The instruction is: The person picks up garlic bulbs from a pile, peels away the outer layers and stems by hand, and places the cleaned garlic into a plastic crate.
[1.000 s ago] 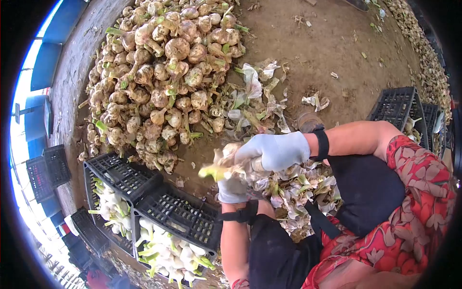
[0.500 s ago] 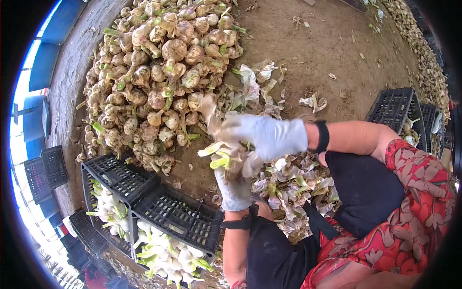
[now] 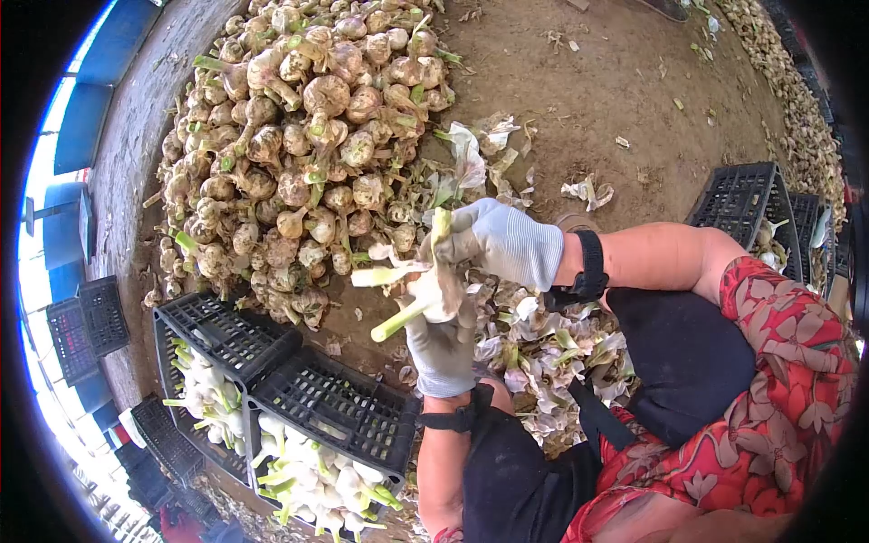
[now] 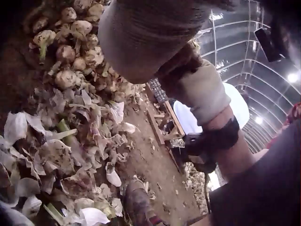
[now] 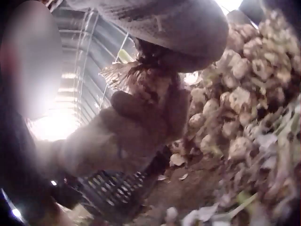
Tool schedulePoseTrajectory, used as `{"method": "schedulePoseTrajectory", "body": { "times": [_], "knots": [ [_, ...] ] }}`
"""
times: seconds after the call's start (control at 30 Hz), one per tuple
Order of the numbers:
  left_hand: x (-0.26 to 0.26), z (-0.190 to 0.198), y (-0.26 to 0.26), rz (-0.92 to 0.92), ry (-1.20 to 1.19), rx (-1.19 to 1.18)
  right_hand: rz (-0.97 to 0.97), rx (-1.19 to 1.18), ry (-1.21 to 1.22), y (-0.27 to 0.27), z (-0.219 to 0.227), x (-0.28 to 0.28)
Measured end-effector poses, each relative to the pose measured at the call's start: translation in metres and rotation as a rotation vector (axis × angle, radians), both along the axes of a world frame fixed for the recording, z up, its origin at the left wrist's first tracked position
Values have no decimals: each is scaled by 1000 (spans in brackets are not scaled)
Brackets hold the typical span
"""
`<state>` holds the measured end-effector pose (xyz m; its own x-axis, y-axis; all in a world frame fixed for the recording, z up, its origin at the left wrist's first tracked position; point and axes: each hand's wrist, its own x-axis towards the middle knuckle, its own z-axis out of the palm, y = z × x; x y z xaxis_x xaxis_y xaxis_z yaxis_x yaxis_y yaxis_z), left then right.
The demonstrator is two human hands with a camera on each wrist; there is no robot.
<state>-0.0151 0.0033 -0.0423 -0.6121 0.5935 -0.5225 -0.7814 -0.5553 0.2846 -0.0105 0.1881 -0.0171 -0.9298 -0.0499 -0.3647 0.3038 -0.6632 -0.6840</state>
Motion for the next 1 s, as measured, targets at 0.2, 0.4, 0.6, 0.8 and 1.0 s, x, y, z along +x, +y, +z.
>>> {"method": "schedulePoseTrajectory", "body": {
  "times": [0.2,0.4,0.6,0.8,1.0],
  "knots": [
    [-4,17,-7,-99,83,-30,-172,218,-33,27,-8,-17],
    [15,8,-18,-245,64,22,313,1722,40,106,-42,-36],
    [0,-8,-23,-155,237,-285,303,1203,558,40,-3,12],
    [0,-2,-8,-214,615,-642,397,1469,495,10,24,20],
    [-2,10,-2,-243,561,-710,443,1644,556,6,27,22]
  ]
}}
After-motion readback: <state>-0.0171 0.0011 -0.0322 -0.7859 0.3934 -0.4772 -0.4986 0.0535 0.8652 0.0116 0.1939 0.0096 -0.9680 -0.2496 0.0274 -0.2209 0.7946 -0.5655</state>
